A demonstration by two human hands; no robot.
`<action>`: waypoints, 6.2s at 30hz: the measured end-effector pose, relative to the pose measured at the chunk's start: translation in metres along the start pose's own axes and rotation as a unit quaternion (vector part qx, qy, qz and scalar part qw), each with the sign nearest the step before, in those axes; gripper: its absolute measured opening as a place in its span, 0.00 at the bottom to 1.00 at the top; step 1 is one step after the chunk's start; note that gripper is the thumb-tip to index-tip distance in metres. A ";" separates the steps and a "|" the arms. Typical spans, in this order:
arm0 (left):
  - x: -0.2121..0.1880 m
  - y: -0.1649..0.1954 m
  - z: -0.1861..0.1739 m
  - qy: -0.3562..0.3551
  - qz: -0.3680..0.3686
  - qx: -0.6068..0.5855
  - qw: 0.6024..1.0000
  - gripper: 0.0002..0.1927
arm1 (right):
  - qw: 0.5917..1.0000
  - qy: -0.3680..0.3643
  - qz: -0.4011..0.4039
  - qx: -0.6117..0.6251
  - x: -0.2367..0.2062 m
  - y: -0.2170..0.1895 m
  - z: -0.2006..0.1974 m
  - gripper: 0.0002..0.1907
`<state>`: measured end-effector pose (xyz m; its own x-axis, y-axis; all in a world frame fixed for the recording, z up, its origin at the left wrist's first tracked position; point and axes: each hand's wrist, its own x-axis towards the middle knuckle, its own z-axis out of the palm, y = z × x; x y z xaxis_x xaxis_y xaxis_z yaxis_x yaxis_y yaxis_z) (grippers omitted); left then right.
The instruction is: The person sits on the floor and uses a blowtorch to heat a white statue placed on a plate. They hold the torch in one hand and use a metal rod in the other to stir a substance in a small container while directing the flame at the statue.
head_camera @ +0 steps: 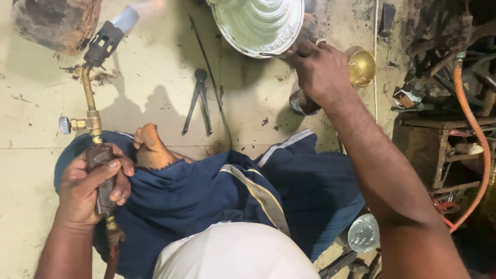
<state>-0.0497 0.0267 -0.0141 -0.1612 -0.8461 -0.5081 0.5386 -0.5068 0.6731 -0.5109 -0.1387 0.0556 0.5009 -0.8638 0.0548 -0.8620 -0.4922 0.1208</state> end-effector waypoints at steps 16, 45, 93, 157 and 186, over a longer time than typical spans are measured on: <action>0.000 0.000 0.000 -0.004 0.002 -0.010 1.000 0.09 | 0.999 0.027 -0.005 0.026 0.008 -0.007 -0.003 0.10; -0.029 -0.064 0.146 -0.050 0.068 0.449 0.889 0.04 | 0.975 0.013 0.044 0.218 -0.035 -0.224 -0.051 0.20; -0.024 -0.052 0.135 -0.032 0.074 0.402 0.912 0.05 | 0.940 0.050 0.186 0.283 -0.048 -0.226 -0.041 0.21; -0.025 -0.046 0.140 -0.027 0.019 0.384 0.923 0.07 | 0.774 0.164 0.257 0.555 -0.028 -0.258 -0.019 0.18; -0.026 -0.048 0.140 -0.034 0.013 0.382 0.924 0.05 | 0.778 0.217 0.204 0.553 -0.039 -0.247 -0.014 0.18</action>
<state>-0.1873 0.0500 0.0425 -0.2217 -0.8554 -0.4682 -0.1926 -0.4323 0.8810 -0.3163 0.0188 0.0377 -0.0592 -0.9729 0.2233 -0.3762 -0.1855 -0.9078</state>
